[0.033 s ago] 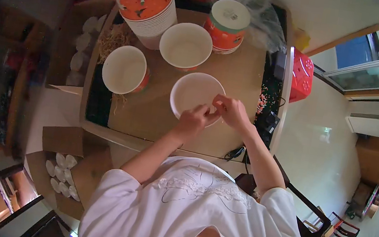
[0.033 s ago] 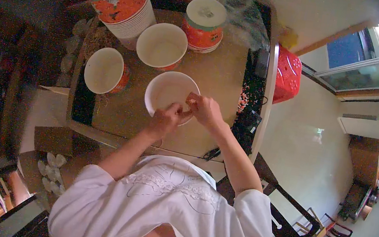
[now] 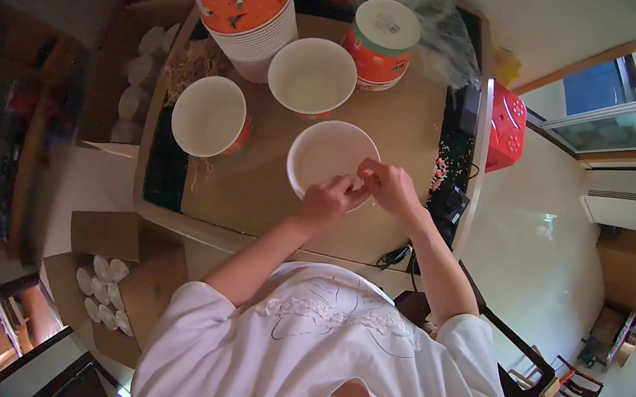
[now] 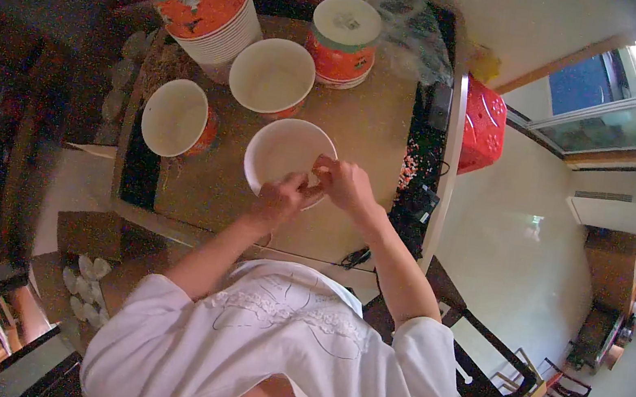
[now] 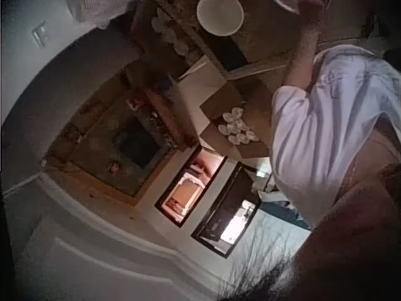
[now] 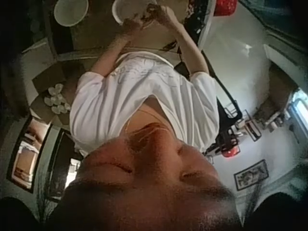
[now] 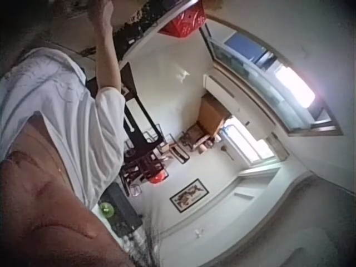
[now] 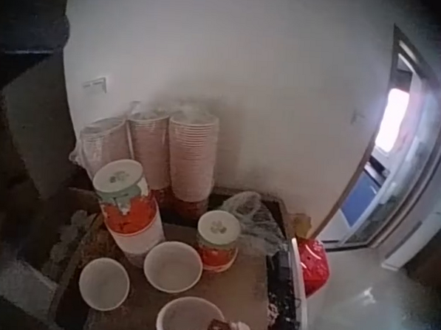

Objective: Attaching strings to paper buckets for packaging.

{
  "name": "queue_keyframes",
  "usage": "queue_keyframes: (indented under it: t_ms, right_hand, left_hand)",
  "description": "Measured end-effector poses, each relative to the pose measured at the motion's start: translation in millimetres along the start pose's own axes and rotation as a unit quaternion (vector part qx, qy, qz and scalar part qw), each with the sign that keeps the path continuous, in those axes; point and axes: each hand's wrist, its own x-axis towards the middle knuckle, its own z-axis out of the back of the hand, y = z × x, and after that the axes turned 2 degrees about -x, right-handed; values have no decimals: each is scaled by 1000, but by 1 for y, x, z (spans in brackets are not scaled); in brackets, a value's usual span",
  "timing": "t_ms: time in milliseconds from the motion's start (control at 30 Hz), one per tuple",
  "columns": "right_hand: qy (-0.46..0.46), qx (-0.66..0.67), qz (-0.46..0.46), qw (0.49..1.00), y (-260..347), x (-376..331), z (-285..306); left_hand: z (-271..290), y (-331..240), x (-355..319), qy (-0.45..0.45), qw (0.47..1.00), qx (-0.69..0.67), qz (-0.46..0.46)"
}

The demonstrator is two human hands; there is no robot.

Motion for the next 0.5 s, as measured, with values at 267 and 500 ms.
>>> queue_keyframes:
  t_ms: [267,500]
  right_hand:
    - [-16,1,23,1000,-11,-7,-2]
    - [-115,74,40,990,-1,-25,-12]
  left_hand:
    - [-9,1,11,6,999,28,15]
    - [-14,11,10,4,955,-268,131]
